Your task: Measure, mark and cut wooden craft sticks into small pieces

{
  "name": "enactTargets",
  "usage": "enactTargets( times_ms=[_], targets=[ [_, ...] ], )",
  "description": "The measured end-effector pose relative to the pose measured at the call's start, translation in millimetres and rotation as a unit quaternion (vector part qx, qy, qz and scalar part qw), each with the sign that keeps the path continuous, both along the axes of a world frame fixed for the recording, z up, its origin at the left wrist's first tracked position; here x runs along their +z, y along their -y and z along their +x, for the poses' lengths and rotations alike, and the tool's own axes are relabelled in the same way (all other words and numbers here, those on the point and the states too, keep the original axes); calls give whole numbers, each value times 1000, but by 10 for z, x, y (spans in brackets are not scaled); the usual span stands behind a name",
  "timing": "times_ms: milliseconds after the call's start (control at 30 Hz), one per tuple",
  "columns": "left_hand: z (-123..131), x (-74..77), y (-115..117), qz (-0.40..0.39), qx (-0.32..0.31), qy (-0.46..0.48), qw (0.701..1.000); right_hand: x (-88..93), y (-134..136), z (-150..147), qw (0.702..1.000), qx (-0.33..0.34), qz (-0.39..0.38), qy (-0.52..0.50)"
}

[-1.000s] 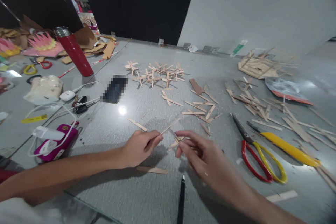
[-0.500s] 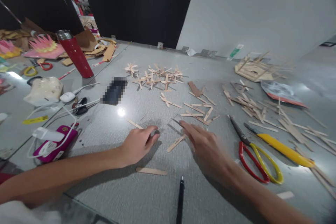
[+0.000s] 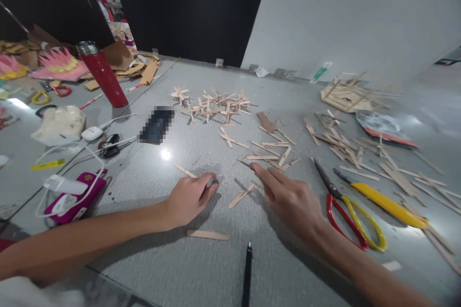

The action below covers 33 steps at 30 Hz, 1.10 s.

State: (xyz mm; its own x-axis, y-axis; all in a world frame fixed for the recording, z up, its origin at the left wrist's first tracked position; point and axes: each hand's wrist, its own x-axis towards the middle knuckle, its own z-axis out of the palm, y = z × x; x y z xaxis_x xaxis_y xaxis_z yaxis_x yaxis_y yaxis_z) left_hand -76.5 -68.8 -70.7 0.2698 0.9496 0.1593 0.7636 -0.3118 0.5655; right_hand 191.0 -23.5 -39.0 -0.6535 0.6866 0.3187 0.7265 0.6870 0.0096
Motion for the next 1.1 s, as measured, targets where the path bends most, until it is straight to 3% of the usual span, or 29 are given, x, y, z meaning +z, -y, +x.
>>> enactTargets(
  times_ms=[333, 633, 1100],
  targets=[
    [5, 17, 7, -2, 0, 8, 1000, 11, 42, -58, 998, 3, -13, 59],
    [-1, -1, 0, 13, 2, -10, 1000, -285, -26, -153, 988, 41, -30, -145],
    [-11, -48, -3, 28, -4, -3, 1000, -368, -2, -146, 984, 36, -29, -171]
  ],
)
